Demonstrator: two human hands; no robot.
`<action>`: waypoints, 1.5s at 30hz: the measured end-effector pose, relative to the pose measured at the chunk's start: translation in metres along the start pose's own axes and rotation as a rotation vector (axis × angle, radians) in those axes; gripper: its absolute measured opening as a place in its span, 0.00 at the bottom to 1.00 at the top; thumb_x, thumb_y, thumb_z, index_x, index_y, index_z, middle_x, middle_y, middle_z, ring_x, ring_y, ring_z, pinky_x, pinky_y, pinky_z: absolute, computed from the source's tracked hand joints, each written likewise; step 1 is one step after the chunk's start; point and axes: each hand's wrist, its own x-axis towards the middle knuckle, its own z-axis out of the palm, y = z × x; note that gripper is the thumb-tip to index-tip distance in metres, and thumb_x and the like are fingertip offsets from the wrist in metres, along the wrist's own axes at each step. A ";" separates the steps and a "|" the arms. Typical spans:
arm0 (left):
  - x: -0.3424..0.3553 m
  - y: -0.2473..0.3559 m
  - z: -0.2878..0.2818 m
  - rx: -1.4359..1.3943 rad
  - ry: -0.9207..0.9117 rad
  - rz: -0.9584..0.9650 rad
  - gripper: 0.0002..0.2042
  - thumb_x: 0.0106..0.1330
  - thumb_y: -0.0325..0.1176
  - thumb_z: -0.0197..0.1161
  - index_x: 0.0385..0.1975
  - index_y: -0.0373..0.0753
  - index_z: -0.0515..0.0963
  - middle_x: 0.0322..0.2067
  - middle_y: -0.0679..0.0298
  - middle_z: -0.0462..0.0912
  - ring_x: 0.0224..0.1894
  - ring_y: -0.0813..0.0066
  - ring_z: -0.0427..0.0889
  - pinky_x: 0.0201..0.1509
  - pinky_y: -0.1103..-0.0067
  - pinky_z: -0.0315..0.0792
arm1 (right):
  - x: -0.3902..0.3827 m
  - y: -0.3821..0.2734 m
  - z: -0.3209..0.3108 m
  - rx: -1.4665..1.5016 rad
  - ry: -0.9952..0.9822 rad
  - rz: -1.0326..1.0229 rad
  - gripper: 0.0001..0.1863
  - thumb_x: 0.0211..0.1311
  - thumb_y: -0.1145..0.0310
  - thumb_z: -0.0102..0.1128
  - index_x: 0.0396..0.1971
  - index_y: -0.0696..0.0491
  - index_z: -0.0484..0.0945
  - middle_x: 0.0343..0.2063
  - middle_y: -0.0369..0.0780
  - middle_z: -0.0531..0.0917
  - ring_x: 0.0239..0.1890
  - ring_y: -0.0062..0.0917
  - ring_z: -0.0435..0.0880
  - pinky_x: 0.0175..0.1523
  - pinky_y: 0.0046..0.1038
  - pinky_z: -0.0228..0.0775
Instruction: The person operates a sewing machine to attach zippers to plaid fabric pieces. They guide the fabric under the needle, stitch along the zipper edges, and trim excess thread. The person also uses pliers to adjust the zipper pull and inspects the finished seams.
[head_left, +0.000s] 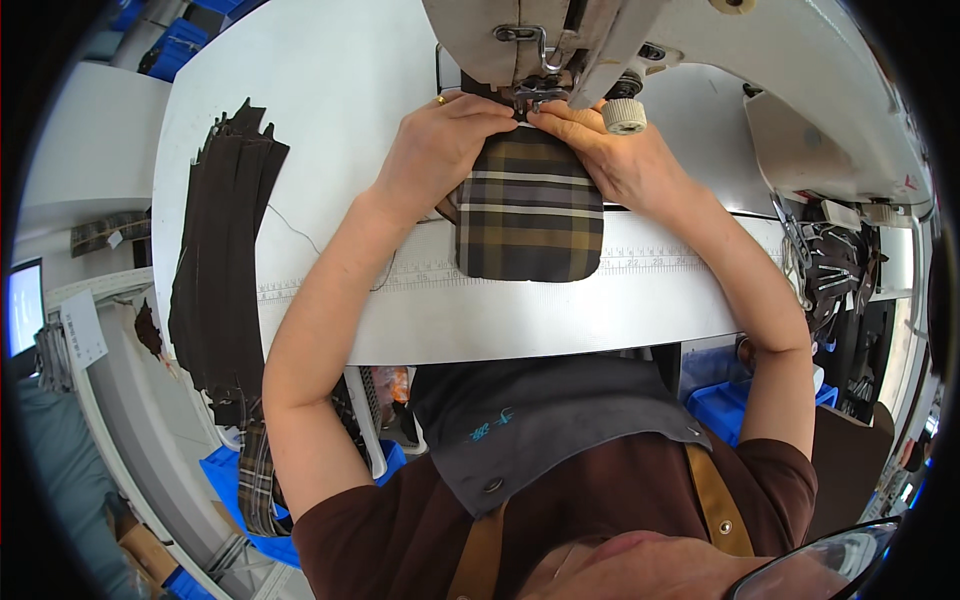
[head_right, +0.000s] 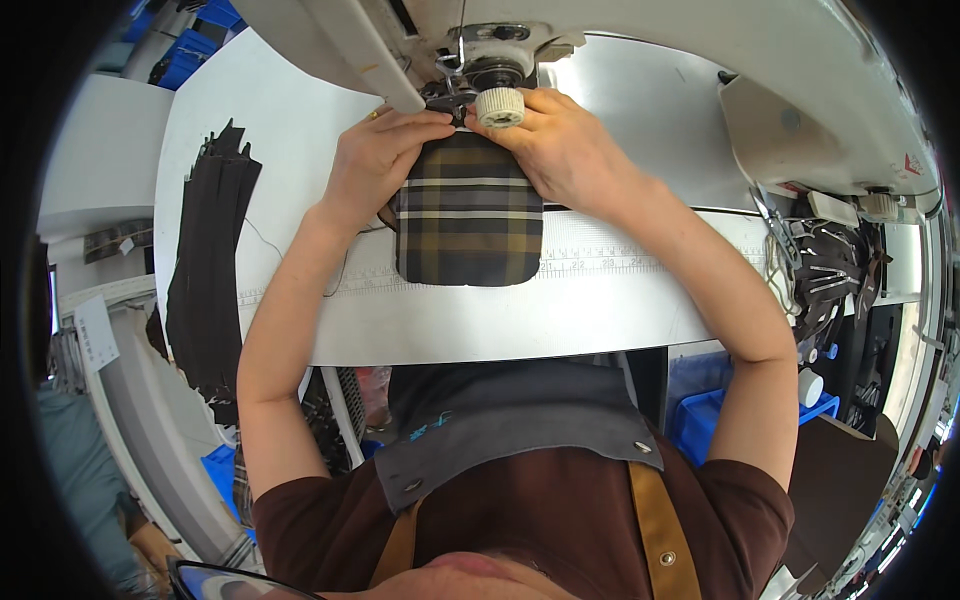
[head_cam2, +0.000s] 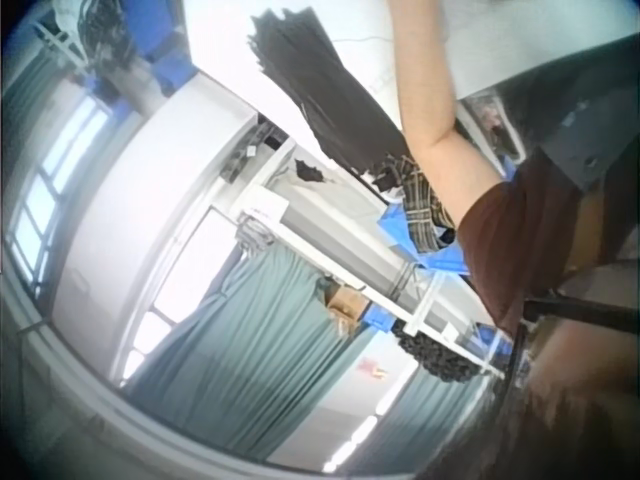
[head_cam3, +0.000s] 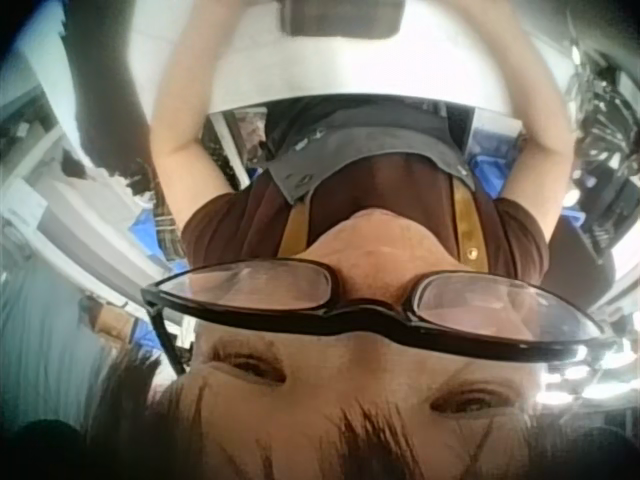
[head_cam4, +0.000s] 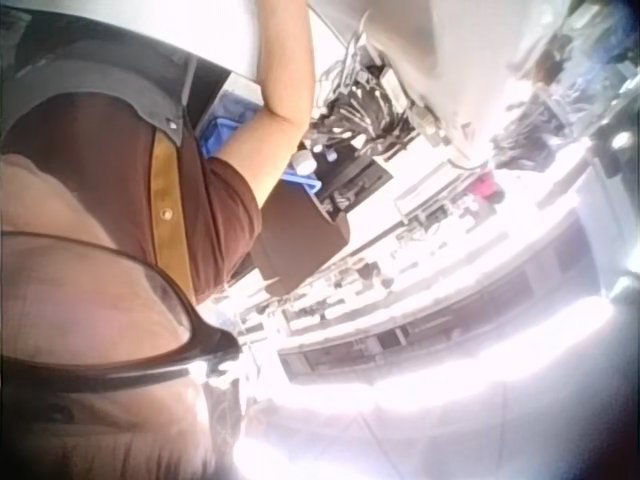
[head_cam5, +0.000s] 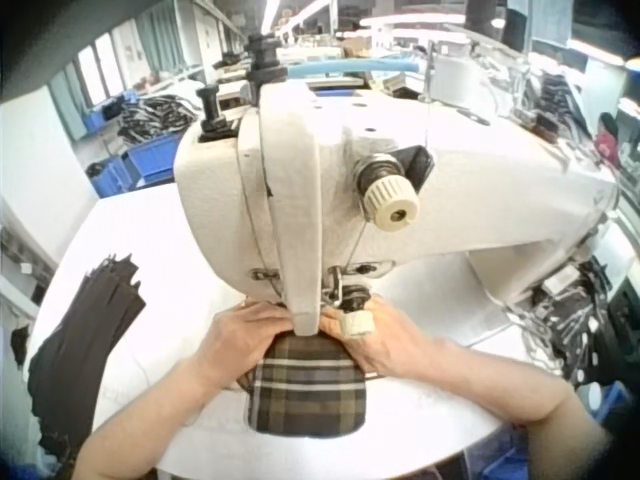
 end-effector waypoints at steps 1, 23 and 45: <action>-0.001 0.000 -0.001 -0.023 0.010 -0.047 0.09 0.52 0.21 0.61 0.32 0.39 0.82 0.37 0.65 0.83 0.40 0.64 0.81 0.48 0.74 0.73 | 0.000 0.001 0.001 0.021 0.013 -0.006 0.22 0.53 0.77 0.57 0.51 0.51 0.76 0.46 0.37 0.80 0.48 0.35 0.76 0.54 0.33 0.69; -0.021 0.045 -0.047 -0.266 -0.366 -0.299 0.04 0.61 0.24 0.57 0.34 0.37 0.76 0.45 0.58 0.82 0.47 0.62 0.81 0.68 0.58 0.51 | -0.172 0.000 -0.102 -0.495 0.135 0.589 0.19 0.54 0.76 0.61 0.48 0.56 0.75 0.48 0.44 0.78 0.52 0.39 0.75 0.55 0.34 0.69; -0.126 0.112 -0.059 -0.708 -0.152 -0.520 0.06 0.63 0.27 0.57 0.37 0.34 0.77 0.42 0.59 0.83 0.44 0.70 0.82 0.69 0.61 0.49 | -0.028 -0.112 -0.021 -0.032 -0.089 -0.036 0.12 0.50 0.68 0.66 0.34 0.52 0.75 0.23 0.37 0.78 0.25 0.29 0.80 0.30 0.29 0.70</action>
